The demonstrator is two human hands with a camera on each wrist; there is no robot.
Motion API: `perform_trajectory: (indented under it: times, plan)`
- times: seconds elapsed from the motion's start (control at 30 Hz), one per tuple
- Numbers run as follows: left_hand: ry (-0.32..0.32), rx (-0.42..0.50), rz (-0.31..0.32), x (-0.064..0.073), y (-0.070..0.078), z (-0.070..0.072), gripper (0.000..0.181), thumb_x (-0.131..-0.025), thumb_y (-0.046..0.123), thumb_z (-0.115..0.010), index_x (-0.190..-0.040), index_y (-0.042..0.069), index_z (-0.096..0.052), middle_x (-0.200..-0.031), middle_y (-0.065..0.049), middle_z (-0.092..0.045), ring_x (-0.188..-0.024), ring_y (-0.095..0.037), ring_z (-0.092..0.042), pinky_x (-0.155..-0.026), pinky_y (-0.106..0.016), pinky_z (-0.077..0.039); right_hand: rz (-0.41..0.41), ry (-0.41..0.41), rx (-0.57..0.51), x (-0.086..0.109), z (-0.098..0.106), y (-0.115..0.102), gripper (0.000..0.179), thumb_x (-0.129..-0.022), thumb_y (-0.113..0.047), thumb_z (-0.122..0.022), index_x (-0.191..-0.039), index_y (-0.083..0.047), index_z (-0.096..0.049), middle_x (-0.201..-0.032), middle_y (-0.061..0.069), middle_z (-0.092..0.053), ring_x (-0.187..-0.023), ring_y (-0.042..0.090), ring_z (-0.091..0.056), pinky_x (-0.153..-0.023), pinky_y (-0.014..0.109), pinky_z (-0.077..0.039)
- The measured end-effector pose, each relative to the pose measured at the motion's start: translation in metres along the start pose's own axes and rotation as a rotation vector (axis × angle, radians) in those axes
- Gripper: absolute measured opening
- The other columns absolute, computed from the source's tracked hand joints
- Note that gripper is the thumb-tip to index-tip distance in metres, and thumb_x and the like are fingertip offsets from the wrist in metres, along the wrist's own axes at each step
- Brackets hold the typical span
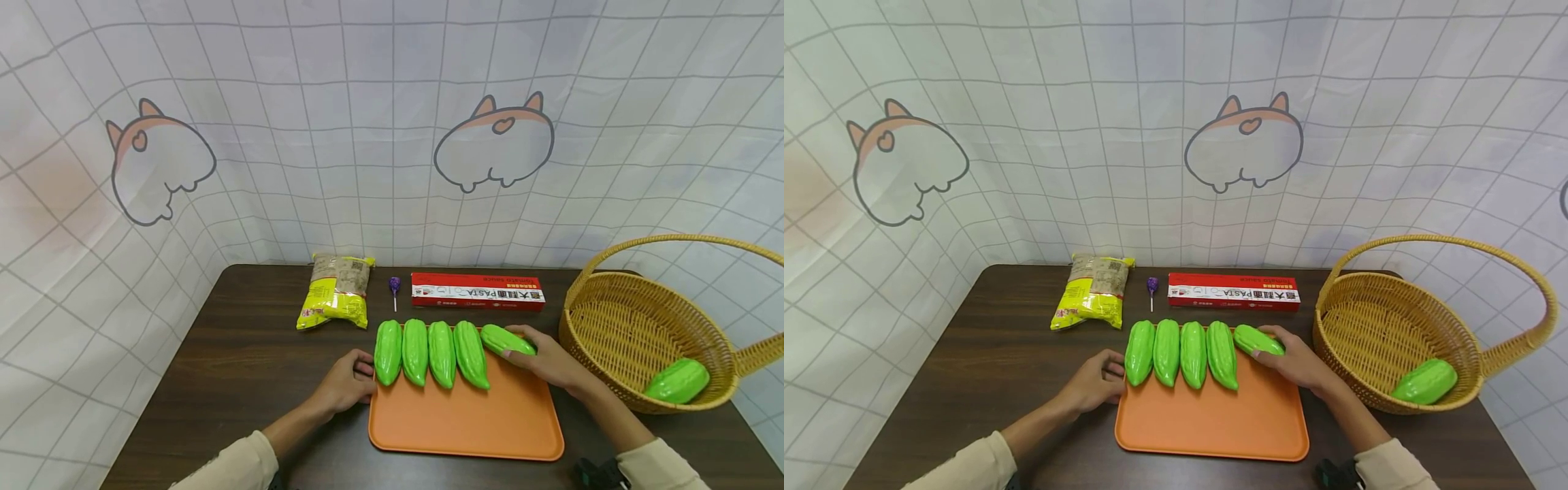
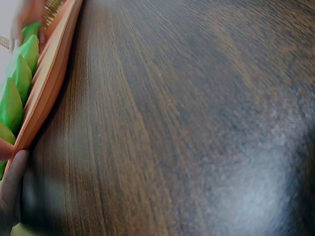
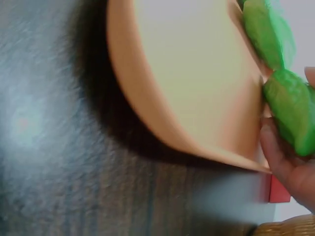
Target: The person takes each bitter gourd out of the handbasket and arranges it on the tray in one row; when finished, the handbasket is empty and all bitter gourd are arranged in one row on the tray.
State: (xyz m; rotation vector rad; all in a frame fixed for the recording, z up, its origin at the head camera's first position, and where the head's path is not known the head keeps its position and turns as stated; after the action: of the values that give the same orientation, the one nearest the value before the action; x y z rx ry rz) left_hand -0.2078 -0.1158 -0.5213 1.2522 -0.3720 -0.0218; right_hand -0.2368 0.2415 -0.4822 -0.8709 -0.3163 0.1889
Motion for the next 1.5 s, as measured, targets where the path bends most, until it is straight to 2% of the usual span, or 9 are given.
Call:
perform_trajectory:
  times: [0.23, 0.47, 0.73, 0.87, 1.03, 1.13, 1.5]
  plan:
    - [0.004, -0.009, -0.001, 0.000, 0.000, 0.000, 0.054, -0.076, 0.002, -0.074, -0.126, -0.005, -0.053, -0.110, -0.017, -0.059, -0.088, -0.019, -0.067, -0.065, -0.035, -0.063, -0.041, -0.014, 0.042, -0.003, -0.001, -0.003, 0.067, -0.092, -0.037, -0.071, -0.144, -0.004, -0.046, -0.131, 0.023, -0.057, -0.108, 0.028, -0.060, -0.085, 0.039, -0.052]
    - [0.006, -0.003, 0.001, 0.001, 0.000, 0.000, 0.055, -0.076, 0.002, -0.074, -0.127, -0.004, -0.053, -0.110, -0.017, -0.059, -0.087, -0.019, -0.066, -0.065, -0.036, -0.063, -0.056, -0.031, 0.056, -0.005, -0.001, -0.002, 0.072, -0.090, -0.040, -0.072, -0.144, 0.000, -0.046, -0.132, 0.025, -0.057, -0.117, 0.039, -0.058, -0.087, 0.047, -0.056]
    - [0.004, -0.003, 0.000, 0.001, 0.001, 0.000, 0.055, -0.076, 0.001, -0.073, -0.127, -0.004, -0.053, -0.110, -0.017, -0.059, -0.086, -0.019, -0.066, -0.066, -0.036, -0.063, -0.090, -0.066, 0.056, -0.008, 0.003, -0.002, 0.075, -0.091, -0.042, -0.070, -0.145, 0.004, -0.043, -0.126, 0.026, -0.059, -0.111, 0.035, -0.061, -0.082, 0.043, -0.058]
    - [0.004, -0.006, 0.002, 0.001, 0.001, 0.000, 0.055, -0.076, 0.001, -0.073, -0.127, -0.004, -0.053, -0.110, -0.017, -0.059, -0.086, -0.018, -0.066, -0.066, -0.036, -0.063, -0.111, -0.124, -0.003, -0.010, 0.002, -0.001, 0.079, -0.092, -0.039, -0.070, -0.148, 0.006, -0.036, -0.123, 0.026, -0.057, -0.104, 0.028, -0.063, -0.078, 0.040, -0.061]
    - [0.006, -0.009, 0.004, 0.000, 0.000, 0.000, 0.055, -0.076, 0.001, -0.073, -0.126, -0.004, -0.053, -0.110, -0.017, -0.059, -0.086, -0.018, -0.066, -0.065, -0.035, -0.063, -0.111, -0.220, -0.174, -0.015, 0.000, 0.003, 0.084, -0.095, -0.033, -0.068, -0.155, 0.003, -0.022, -0.128, 0.028, -0.050, -0.103, 0.026, -0.066, -0.084, 0.042, -0.062]
    - [0.007, -0.012, 0.003, 0.000, 0.000, 0.000, 0.055, -0.076, 0.002, -0.074, -0.126, -0.004, -0.054, -0.110, -0.017, -0.059, -0.087, -0.018, -0.066, -0.066, -0.035, -0.063, -0.116, -0.251, -0.267, -0.018, -0.001, 0.006, 0.084, -0.096, -0.028, -0.067, -0.157, 0.000, -0.017, -0.126, 0.027, -0.050, -0.100, 0.026, -0.068, -0.087, 0.044, -0.061]
    - [0.008, -0.015, 0.001, 0.000, 0.000, 0.000, 0.055, -0.076, 0.002, -0.074, -0.126, -0.004, -0.053, -0.110, -0.017, -0.059, -0.087, -0.018, -0.066, -0.066, -0.035, -0.063, -0.097, -0.269, -0.337, -0.023, -0.001, 0.013, 0.079, -0.097, -0.025, -0.067, -0.157, -0.003, -0.022, -0.127, 0.025, -0.051, -0.101, 0.023, -0.067, -0.085, 0.042, -0.061]
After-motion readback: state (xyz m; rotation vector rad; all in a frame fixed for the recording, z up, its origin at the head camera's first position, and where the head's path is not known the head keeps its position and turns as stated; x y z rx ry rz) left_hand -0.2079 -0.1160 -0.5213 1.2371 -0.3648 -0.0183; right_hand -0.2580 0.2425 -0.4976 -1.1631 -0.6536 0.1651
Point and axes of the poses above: each hand's wrist, its own x-axis away from the middle knuckle, its own z-axis out of the back of the hand, y = z × x, the point moved 7 cm from there along -x, towards the middle knuckle
